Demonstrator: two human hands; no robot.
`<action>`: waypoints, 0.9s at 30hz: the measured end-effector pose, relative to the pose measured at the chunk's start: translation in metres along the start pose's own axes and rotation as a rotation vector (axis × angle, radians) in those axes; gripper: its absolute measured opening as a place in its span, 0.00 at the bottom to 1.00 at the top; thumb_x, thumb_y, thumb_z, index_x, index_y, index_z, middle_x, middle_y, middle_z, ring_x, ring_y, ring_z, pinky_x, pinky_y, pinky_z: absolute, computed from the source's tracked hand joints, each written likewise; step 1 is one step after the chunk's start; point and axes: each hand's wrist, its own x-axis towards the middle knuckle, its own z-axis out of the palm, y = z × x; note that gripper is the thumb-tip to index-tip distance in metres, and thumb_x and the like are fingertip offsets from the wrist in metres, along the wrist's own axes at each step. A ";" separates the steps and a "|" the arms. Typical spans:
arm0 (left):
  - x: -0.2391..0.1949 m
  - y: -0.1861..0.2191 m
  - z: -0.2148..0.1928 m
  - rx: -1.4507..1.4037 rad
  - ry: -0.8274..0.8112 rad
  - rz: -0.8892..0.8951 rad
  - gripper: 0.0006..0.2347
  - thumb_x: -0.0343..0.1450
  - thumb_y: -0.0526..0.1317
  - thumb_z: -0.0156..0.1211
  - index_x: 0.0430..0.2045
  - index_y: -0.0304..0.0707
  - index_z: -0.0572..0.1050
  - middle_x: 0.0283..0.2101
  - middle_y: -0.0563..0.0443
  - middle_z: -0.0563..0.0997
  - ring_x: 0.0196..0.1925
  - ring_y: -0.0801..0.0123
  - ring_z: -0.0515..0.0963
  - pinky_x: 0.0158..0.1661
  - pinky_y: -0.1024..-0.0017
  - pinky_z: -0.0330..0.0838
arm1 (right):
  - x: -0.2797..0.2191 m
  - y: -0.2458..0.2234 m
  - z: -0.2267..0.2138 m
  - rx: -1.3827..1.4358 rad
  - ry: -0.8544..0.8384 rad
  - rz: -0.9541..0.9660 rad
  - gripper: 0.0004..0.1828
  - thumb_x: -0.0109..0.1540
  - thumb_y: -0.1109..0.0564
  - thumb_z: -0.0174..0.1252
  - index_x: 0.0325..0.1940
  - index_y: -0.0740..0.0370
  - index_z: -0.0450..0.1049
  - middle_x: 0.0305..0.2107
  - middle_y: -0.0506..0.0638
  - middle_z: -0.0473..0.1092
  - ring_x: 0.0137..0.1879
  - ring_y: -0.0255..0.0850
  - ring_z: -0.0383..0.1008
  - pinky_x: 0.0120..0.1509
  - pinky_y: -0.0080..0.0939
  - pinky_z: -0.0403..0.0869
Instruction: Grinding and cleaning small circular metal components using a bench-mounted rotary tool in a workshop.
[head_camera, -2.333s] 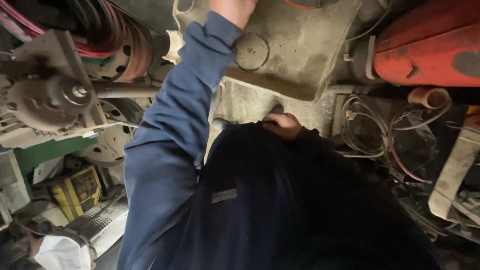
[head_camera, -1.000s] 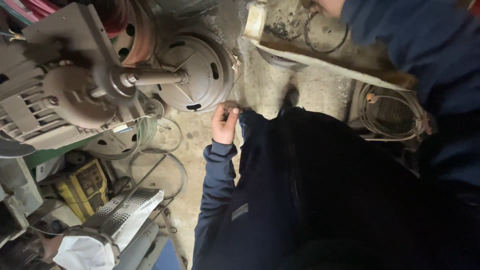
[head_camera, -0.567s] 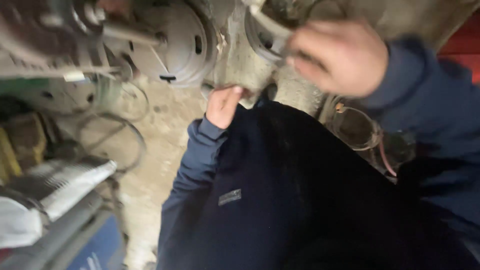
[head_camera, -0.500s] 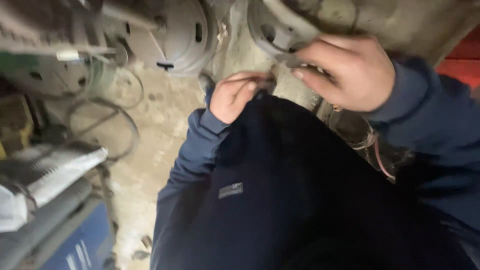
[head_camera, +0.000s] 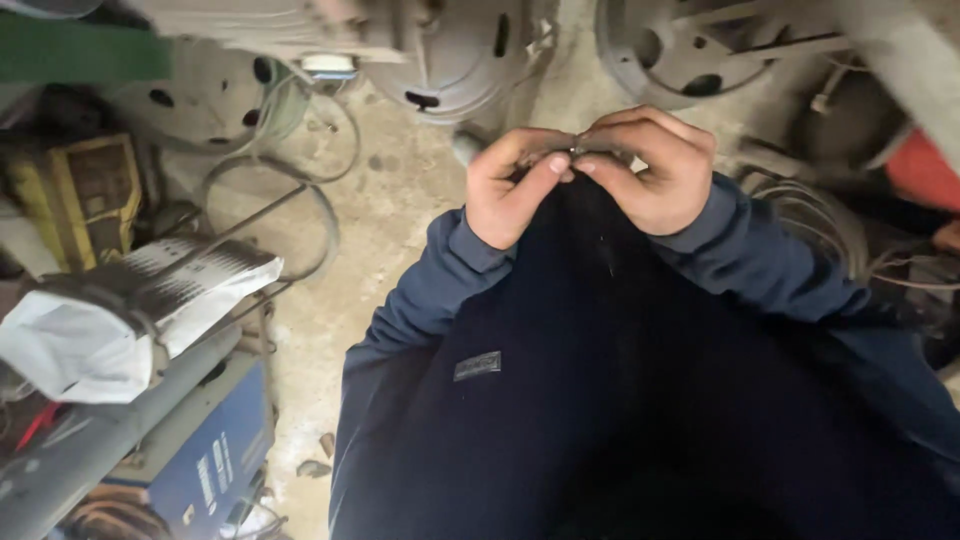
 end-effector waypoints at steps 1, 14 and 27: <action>-0.005 0.001 -0.013 0.043 0.058 -0.006 0.06 0.79 0.30 0.60 0.48 0.28 0.78 0.41 0.51 0.83 0.39 0.78 0.80 0.46 0.76 0.75 | 0.006 -0.005 0.013 -0.026 -0.010 0.021 0.09 0.64 0.67 0.68 0.49 0.68 0.80 0.43 0.57 0.77 0.45 0.44 0.81 0.51 0.40 0.77; -0.001 0.002 -0.059 0.022 0.272 0.104 0.06 0.76 0.28 0.62 0.45 0.30 0.77 0.40 0.56 0.81 0.43 0.81 0.78 0.48 0.79 0.73 | 0.050 0.025 0.068 0.179 -0.119 0.058 0.09 0.66 0.64 0.69 0.47 0.69 0.77 0.40 0.54 0.78 0.46 0.40 0.81 0.54 0.37 0.78; 0.022 0.003 -0.060 0.061 0.314 0.110 0.05 0.77 0.28 0.61 0.45 0.29 0.76 0.40 0.54 0.81 0.42 0.79 0.78 0.47 0.78 0.73 | 0.083 0.055 0.060 0.083 -0.251 -0.085 0.09 0.66 0.61 0.70 0.48 0.67 0.79 0.40 0.56 0.77 0.44 0.45 0.81 0.50 0.40 0.78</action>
